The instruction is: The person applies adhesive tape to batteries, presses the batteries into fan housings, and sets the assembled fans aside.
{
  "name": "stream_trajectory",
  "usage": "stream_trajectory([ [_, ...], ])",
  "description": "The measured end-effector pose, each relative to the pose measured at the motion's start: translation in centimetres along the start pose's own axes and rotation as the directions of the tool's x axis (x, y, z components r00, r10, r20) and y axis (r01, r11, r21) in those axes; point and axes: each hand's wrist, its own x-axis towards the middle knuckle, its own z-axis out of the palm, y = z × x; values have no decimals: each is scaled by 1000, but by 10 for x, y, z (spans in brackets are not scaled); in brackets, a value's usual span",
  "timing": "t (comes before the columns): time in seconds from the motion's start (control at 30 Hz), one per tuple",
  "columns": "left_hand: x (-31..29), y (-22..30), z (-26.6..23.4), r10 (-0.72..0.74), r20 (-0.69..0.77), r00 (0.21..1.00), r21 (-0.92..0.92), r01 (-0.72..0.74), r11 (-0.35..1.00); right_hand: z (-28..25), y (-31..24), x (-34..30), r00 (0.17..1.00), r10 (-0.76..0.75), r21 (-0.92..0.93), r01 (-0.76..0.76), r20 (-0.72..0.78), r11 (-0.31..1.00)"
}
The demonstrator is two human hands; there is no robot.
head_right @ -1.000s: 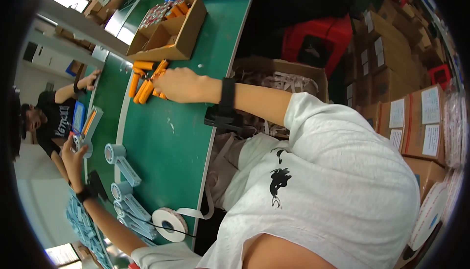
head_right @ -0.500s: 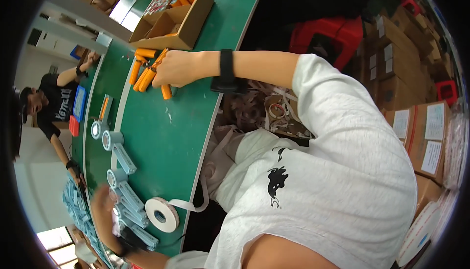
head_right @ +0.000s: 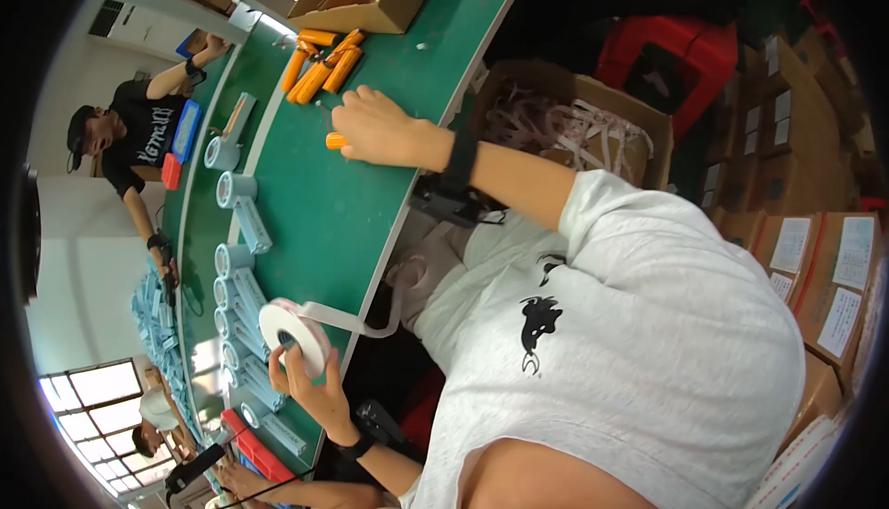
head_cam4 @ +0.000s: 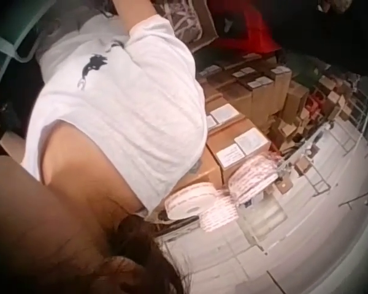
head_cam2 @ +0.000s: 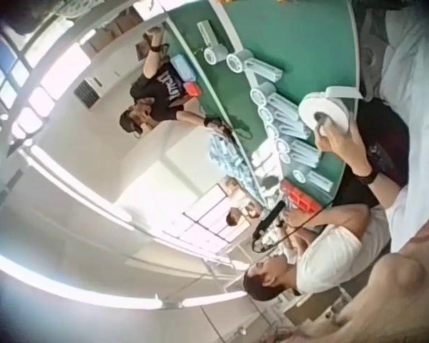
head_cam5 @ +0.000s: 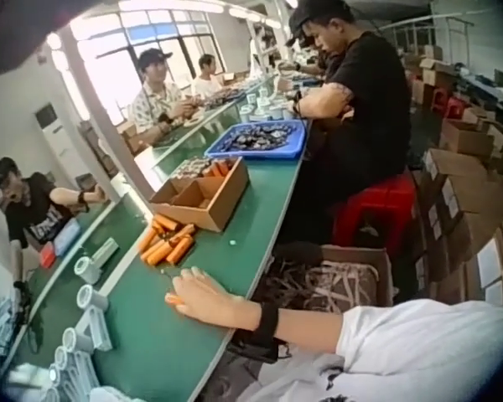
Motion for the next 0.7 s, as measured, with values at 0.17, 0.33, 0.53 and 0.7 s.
stream_trajectory([
  [0.17, 44, -1, 24, -92, -377, 922, -151, 36, 988, -8, -17, -16, 969, -247, 962, 46, 22, 269],
  [0.33, 106, -14, 35, -28, -579, 815, -210, -116, 971, -33, -50, -21, 935, -352, 991, -10, -38, -133],
  [0.53, 145, -25, 37, 14, -526, 850, -164, -117, 980, -50, -42, -16, 917, -399, 768, 257, -3, 586],
  [0.7, 140, -24, 52, 4, -482, 876, -123, -72, 990, -15, -46, -2, 964, -267, 968, 77, -11, 238],
])
